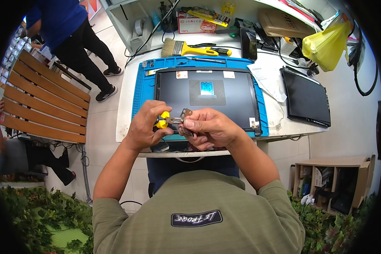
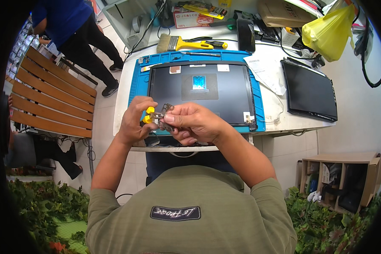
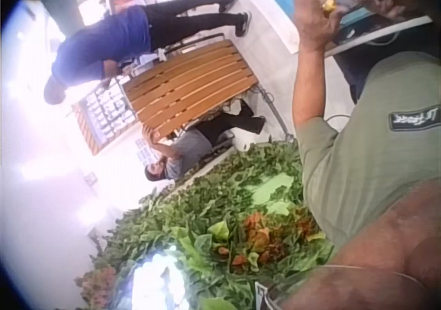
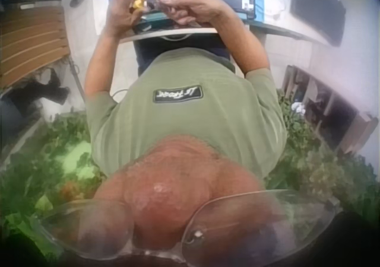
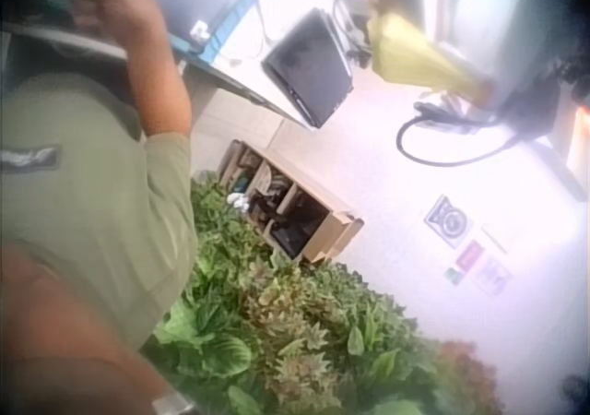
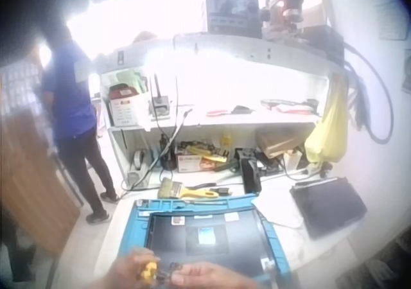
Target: The person repairs a laptop by handling a small electronic component and using pliers to work on it over the laptop body.
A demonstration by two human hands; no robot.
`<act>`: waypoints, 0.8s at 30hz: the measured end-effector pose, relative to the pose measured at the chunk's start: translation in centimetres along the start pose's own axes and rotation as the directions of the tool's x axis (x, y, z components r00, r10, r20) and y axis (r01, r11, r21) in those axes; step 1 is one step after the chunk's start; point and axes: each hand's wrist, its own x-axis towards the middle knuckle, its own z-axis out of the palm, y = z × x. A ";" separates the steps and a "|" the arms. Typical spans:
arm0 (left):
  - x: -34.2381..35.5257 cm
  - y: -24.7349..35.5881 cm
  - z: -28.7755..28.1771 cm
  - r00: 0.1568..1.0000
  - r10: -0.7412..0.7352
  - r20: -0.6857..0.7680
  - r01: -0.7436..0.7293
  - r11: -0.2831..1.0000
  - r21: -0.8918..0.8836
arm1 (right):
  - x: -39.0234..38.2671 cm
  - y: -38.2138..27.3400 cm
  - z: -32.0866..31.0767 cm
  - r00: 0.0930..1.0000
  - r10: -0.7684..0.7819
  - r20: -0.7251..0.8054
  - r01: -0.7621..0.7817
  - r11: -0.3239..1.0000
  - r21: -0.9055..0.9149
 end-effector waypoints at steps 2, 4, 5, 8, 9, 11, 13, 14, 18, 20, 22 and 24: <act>-0.2 -0.1 0.1 1.000 0.012 0.001 -0.012 1.000 -0.012 | 0.1 0.0 -0.1 0.999 0.020 0.041 -0.020 1.000 0.005; -0.2 -0.2 0.4 1.000 0.023 -0.004 -0.024 0.999 -0.031 | 0.0 0.0 -0.2 0.997 0.037 0.067 -0.037 0.999 0.010; -0.2 -0.1 0.5 1.000 0.024 -0.008 -0.025 0.999 -0.044 | 0.0 0.0 -0.2 0.996 0.042 0.075 -0.043 0.999 0.011; -0.1 0.0 0.7 1.000 0.016 -0.016 -0.018 0.996 -0.083 | 0.0 0.2 -0.4 0.996 0.040 0.080 -0.042 0.999 0.030; -0.2 0.1 0.8 1.000 0.006 -0.015 -0.007 0.995 -0.095 | 0.1 0.3 -0.4 0.996 0.035 0.078 -0.038 0.999 0.038; -0.3 0.2 1.1 1.000 -0.008 -0.011 0.007 0.995 -0.101 | 0.1 0.4 -0.5 0.998 0.019 0.066 -0.021 0.999 0.033; -0.6 0.4 1.3 1.000 -0.017 -0.005 0.017 0.996 -0.090 | 0.1 0.6 -0.6 0.999 -0.003 0.046 0.002 1.000 0.022; -0.8 0.4 1.3 0.999 -0.034 -0.001 0.034 0.996 -0.085 | 0.2 0.9 -0.8 0.999 -0.015 0.033 0.015 1.000 0.014; -1.2 0.8 1.3 0.995 -0.096 0.012 0.096 0.993 -0.068 | 0.3 1.3 -0.7 0.997 -0.079 -0.010 0.078 0.995 -0.054; -0.9 1.1 1.0 0.993 -0.120 0.000 0.120 0.991 -0.050 | 0.2 1.0 0.5 0.980 -0.124 -0.156 0.105 0.987 -0.121; -0.6 1.4 0.6 0.989 -0.141 -0.031 0.141 0.990 -0.019 | 0.3 0.7 0.8 0.959 -0.160 -0.233 0.114 0.973 -0.198; -1.6 0.8 -0.1 0.945 -0.308 -0.110 0.320 0.940 0.121 | 0.1 0.1 0.4 0.948 -0.192 -0.254 0.116 0.951 -0.286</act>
